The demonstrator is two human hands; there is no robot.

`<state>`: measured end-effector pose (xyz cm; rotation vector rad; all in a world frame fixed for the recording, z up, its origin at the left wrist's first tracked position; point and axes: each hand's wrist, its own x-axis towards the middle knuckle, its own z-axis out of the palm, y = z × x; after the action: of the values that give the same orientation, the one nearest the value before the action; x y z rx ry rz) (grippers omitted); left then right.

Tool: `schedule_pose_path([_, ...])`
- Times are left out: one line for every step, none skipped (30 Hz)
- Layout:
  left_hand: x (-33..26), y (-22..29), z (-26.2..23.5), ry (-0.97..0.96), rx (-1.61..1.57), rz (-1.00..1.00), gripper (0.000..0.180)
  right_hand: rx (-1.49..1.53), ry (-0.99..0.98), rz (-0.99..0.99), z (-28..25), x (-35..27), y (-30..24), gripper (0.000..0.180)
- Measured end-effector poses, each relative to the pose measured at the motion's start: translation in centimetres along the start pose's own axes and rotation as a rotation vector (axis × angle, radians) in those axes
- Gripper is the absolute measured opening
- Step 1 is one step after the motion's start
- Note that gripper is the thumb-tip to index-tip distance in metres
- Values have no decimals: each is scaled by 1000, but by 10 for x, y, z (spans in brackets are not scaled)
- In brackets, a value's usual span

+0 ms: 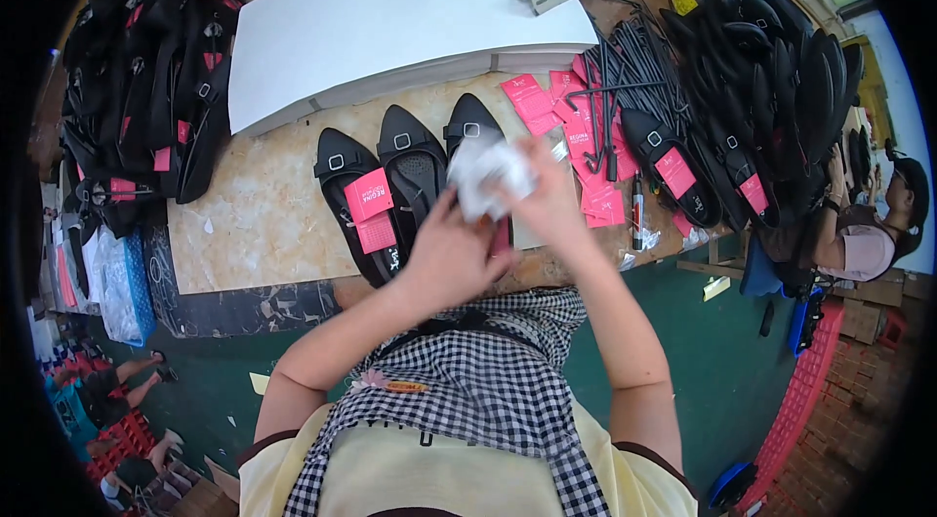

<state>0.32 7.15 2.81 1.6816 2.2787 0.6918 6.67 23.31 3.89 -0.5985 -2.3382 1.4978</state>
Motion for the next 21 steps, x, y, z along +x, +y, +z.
schedule_pose_path([-11, 7, 7, 70, 38, 31, 63, -347, -41, -132, 11, -4, 0, 42])
schedule_pose_path([-16, 12, 12, 138, 73, 68, 65, -699, -79, -257, 20, -6, 0, 43])
schedule_pose_path([-14, 16, 14, 125, 59, 90, 65, -787, 10, -333, 28, 1, 19, 50])
schedule_pose_path([-14, 22, 14, 44, 37, 70, 64, -843, 42, -447, 38, 16, 27, 55])
schedule_pose_path([-14, 27, 14, -34, 17, 49, 63, -924, 19, -456, 51, 34, 23, 54])
schedule_pose_path([-13, 28, 15, -42, 11, 54, 63, -1006, -8, -466, 59, 44, 20, 54])
schedule_pose_path([-10, 27, 17, -10, 24, 41, 62, -1007, -8, -455, 53, 39, 17, 54])
schedule_pose_path([-5, 24, 20, 32, 38, 24, 62, -802, -80, -435, 44, 38, 14, 54])
schedule_pose_path([-5, 22, 21, 36, 89, 30, 62, -589, -150, -412, 37, 37, 15, 54])
schedule_pose_path([-6, 22, 22, 35, 92, 25, 62, -584, -152, -414, 30, 39, 18, 54])
schedule_pose_path([-5, 22, 24, 51, 112, 26, 63, -468, -86, -239, 22, 42, 21, 56])
schedule_pose_path([-4, 25, 23, 67, 128, 44, 65, -357, -6, -58, 13, 43, 20, 59])
schedule_pose_path([-2, 27, 23, 59, 110, 49, 67, -452, -36, -109, 21, 52, 38, 66])
schedule_pose_path([4, 25, 21, 65, 115, 59, 67, -456, -25, -114, 27, 63, 40, 66])
schedule_pose_path([3, 23, 17, 14, 101, 58, 67, -480, 9, -89, 37, 67, 39, 66])
schedule_pose_path([4, 21, 13, -36, 87, 58, 67, -505, 45, -66, 43, 70, 39, 67])
schedule_pose_path([2, 14, 9, 9, 141, 121, 64, -513, 49, -74, 47, 69, 39, 67])
schedule_pose_path([13, 6, -6, -152, 145, 134, 58, -515, 43, -93, 43, 68, 42, 67])
schedule_pose_path([28, -3, -26, -311, 146, 147, 54, -467, 31, -113, 32, 57, 44, 64])
schedule_pose_path([58, -19, -43, 6, 316, 159, 48, -422, 23, -135, 18, 49, 47, 60])
schedule_pose_path([98, -49, -72, -7, 330, 49, 46, -365, 51, -53, 4, 39, 40, 60])
